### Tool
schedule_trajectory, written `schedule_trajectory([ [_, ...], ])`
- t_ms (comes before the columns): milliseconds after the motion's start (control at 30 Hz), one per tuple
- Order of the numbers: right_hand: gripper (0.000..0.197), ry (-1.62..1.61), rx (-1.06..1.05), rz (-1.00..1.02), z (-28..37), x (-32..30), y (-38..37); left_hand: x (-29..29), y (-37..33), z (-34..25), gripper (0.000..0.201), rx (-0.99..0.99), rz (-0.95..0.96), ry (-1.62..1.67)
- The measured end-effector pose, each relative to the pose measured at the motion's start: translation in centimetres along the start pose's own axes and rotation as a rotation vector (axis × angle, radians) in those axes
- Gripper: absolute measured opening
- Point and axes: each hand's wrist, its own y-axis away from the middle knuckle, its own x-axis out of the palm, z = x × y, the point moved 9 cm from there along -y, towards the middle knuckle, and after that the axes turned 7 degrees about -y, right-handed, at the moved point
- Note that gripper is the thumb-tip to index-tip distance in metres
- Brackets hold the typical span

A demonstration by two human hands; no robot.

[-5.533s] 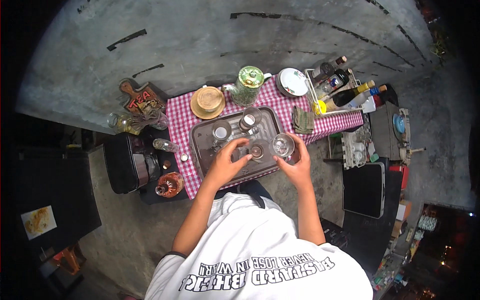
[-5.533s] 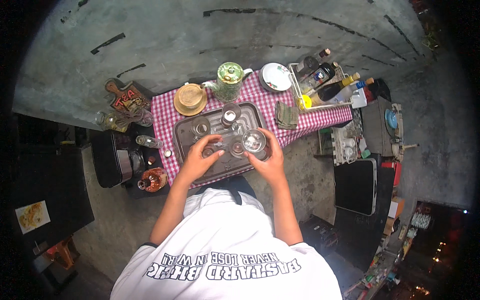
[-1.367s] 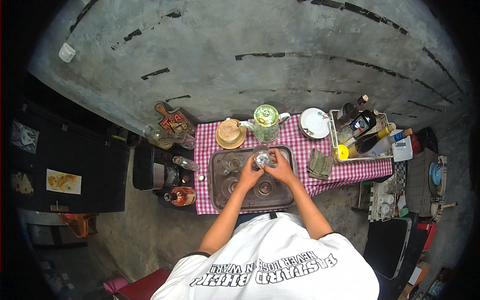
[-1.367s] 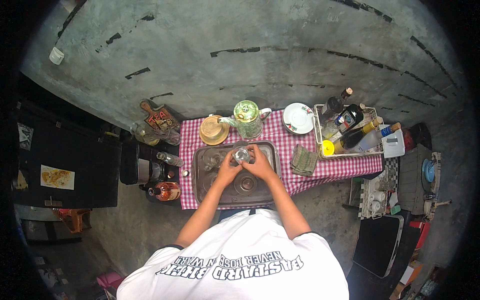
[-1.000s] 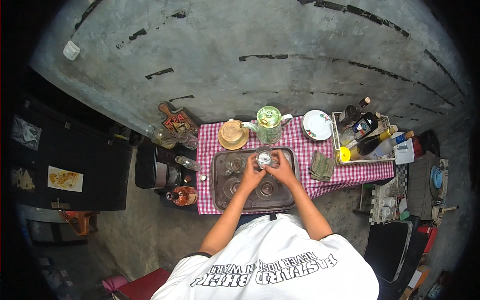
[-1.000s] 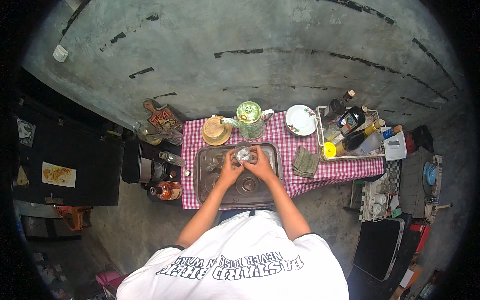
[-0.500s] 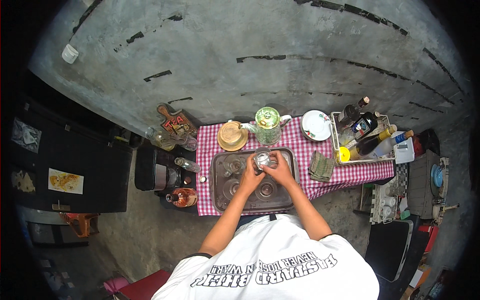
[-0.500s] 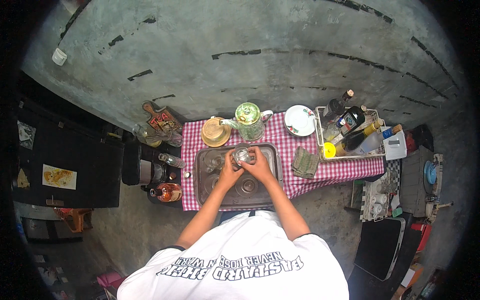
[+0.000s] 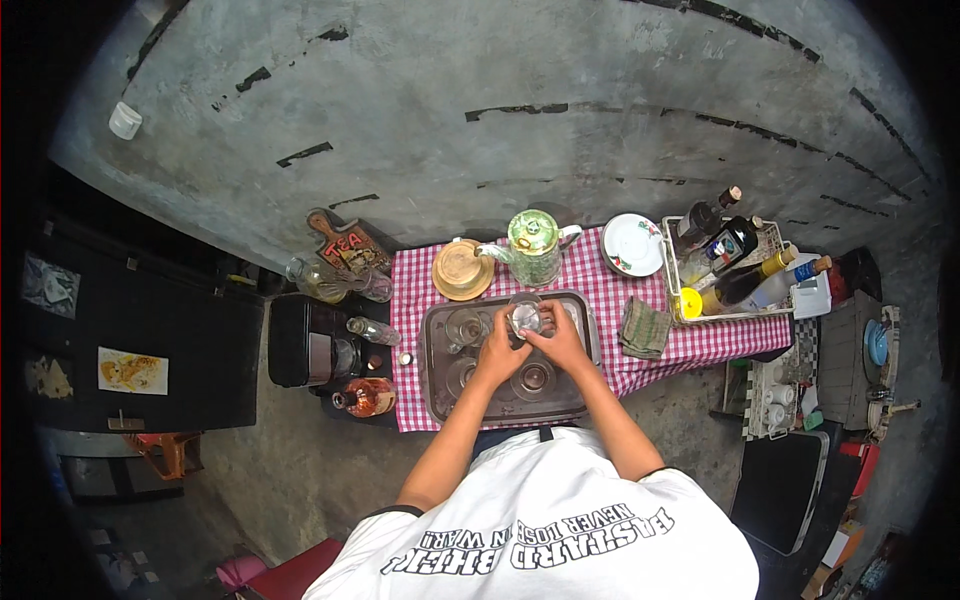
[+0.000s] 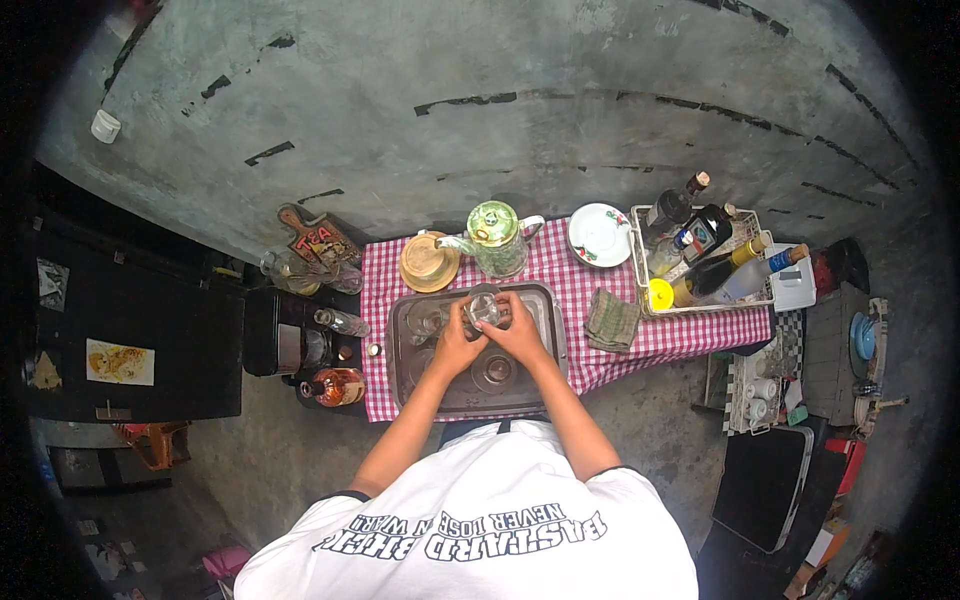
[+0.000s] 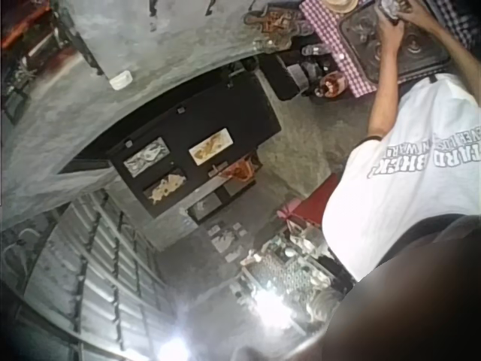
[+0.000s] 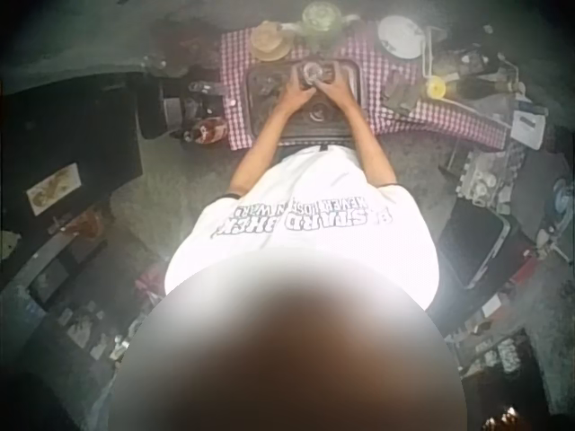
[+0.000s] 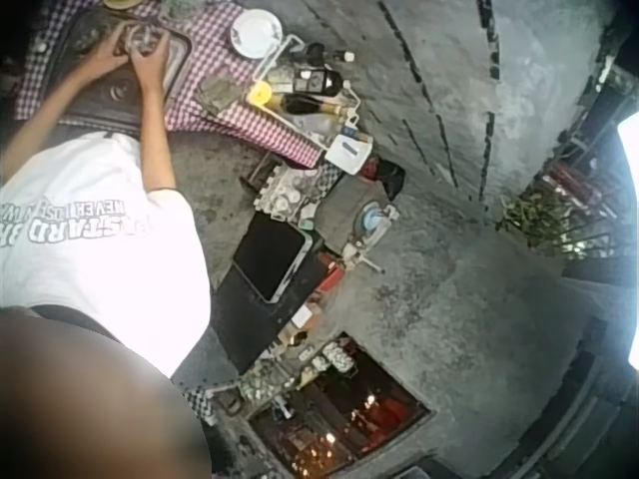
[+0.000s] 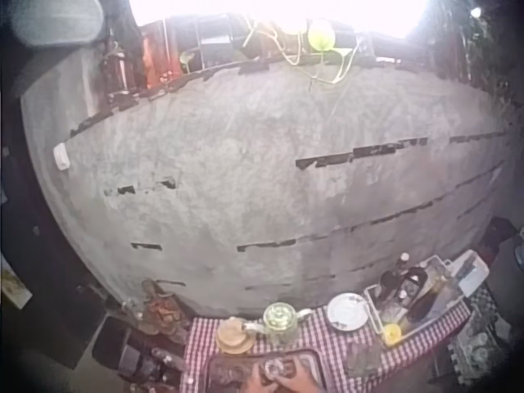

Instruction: Pouring liquid from a bottle into small glasses on a tray and organizing them.

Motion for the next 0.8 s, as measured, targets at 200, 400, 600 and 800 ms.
schedule_trajectory([
  [200,0.061,-0.073,0.047,0.064,-0.1,-0.4,0.0,0.2,-0.3,0.3,0.077,-0.005,0.029,0.004],
  [400,0.066,-0.149,0.022,0.108,1.6,-0.3,0.0,-0.2,-0.7,0.2,0.077,-0.003,0.038,-0.038],
  [600,0.063,-0.119,-0.008,0.158,1.3,-0.2,-0.3,0.1,-1.1,0.1,0.08,0.002,0.106,0.003],
  [800,0.062,-0.1,-0.019,0.123,0.6,0.0,-0.3,0.3,-1.4,0.9,0.077,-0.001,0.15,0.113],
])
